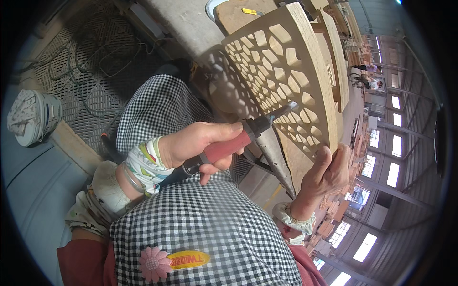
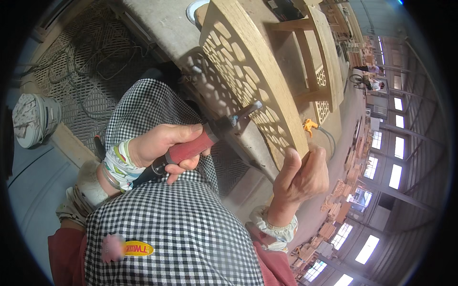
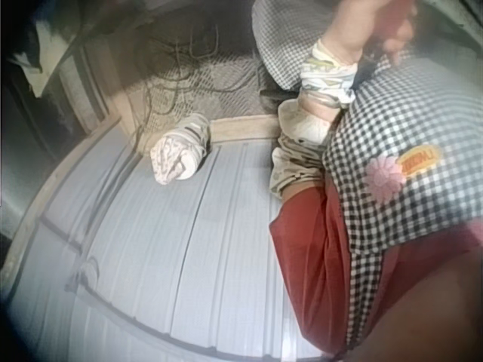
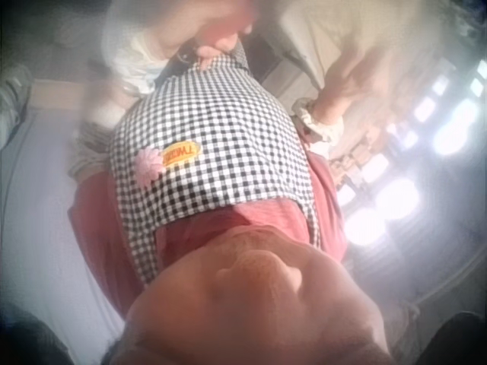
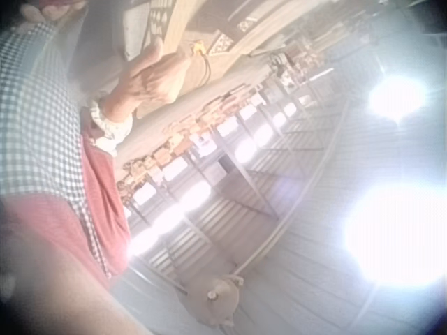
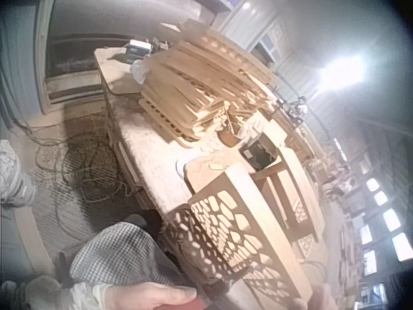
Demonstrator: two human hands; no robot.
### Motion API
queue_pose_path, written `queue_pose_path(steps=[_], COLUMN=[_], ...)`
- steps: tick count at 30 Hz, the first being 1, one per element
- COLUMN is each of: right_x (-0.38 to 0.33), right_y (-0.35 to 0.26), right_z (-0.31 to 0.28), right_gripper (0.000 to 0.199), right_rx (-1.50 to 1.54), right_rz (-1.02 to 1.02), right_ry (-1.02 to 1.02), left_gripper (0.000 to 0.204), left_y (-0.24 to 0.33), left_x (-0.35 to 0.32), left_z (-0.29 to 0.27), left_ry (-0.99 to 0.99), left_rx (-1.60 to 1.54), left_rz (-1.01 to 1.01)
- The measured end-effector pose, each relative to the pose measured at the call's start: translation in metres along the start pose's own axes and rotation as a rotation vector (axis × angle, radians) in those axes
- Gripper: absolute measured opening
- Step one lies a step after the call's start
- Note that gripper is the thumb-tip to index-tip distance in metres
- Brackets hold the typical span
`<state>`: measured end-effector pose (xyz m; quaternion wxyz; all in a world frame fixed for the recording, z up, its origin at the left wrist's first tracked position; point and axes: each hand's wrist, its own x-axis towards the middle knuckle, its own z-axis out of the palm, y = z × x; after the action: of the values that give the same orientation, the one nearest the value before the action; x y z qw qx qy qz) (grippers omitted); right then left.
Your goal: The person uses a pair of pliers to remove small wooden pieces or burrs from the decorative cutouts of a wooden panel by hand.
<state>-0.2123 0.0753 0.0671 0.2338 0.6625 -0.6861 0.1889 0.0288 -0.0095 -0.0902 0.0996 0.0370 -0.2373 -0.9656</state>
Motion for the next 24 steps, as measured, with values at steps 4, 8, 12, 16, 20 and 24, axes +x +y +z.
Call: queue_pose_path(steps=[4, 8, 12, 16, 20, 24], right_x=[0.002, 0.005, 0.007, 0.008, 0.009, 0.009], right_y=[0.002, 0.0, -0.003, -0.007, -0.008, -0.004], right_z=[0.004, 0.002, 0.002, 0.001, 0.002, 0.002], right_gripper=[0.037, 0.037, 0.036, 0.04, 0.035, 0.034], right_rx=[0.032, 0.014, 0.016, -0.047, 0.005, 0.005], right_rz=[0.006, 0.012, 0.003, -0.013, 0.032, 0.064], right_ry=[0.015, 0.007, 0.006, -0.001, 0.002, 0.014], left_gripper=[0.042, 0.033, 0.034, 0.038, 0.037, 0.035], left_y=[0.008, 0.009, 0.016, 0.027, 0.023, 0.014], left_x=[-0.014, -0.027, -0.026, -0.011, -0.007, -0.017], left_z=[0.013, 0.038, 0.054, 0.056, 0.046, 0.048], left_ry=[0.202, 0.507, 0.53, 0.495, 0.463, 0.477], left_rx=[0.257, 0.939, 1.066, 0.961, 0.936, 0.956], left_rz=[0.005, 0.172, 0.127, 0.117, 0.169, 0.138])
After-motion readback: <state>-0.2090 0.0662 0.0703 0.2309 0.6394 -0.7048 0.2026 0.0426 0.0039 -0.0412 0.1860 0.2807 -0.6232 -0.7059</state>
